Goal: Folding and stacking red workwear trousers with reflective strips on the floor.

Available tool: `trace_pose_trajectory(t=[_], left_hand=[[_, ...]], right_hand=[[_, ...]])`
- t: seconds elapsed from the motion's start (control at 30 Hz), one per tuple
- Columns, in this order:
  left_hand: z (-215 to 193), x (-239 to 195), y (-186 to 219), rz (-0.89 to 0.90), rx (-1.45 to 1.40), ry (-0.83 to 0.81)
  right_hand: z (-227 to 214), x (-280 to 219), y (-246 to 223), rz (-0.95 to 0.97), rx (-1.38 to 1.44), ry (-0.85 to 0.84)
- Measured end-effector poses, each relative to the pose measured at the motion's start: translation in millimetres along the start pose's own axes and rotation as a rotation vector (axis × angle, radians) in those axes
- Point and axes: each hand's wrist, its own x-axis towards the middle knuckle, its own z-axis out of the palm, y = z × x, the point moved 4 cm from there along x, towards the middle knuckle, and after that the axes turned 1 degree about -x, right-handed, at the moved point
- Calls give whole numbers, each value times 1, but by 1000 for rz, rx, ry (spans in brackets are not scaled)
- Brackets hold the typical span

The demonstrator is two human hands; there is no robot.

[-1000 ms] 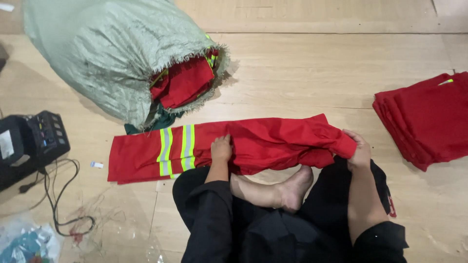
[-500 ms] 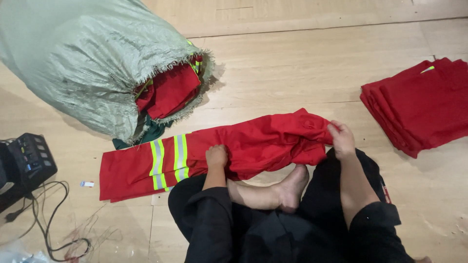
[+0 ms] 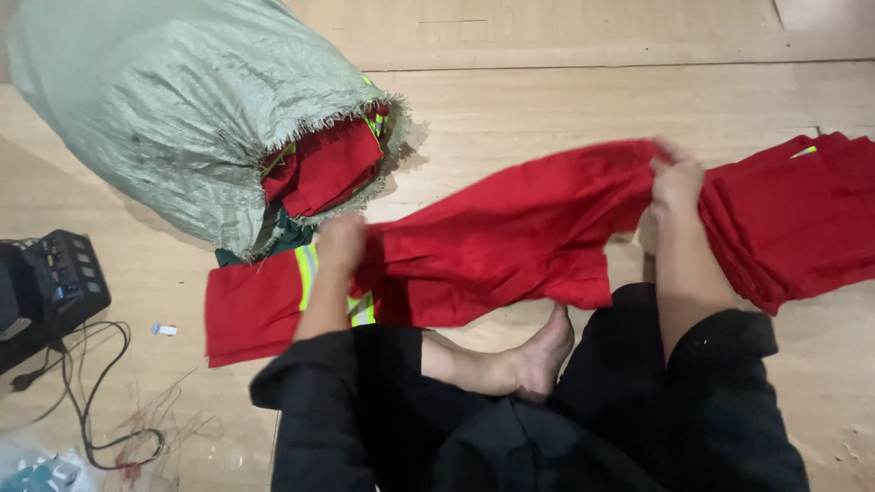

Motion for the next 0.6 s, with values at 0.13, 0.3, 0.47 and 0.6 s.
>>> trace_pose_trajectory(t=[0.13, 0.3, 0.47, 0.6], left_hand=[[-124, 45, -42, -370, -159, 38], [-111, 36, -33, -471, -364, -166], [19, -32, -31, -445, -119, -555], [31, -81, -43, -692, -102, -677]], right_hand=[[-4, 16, -72, 0, 275, 30], [-40, 1, -64, -37, 88, -3], [-107, -60, -59, -137, -407, -264], [-234, -31, 99, 180, -326, -193]])
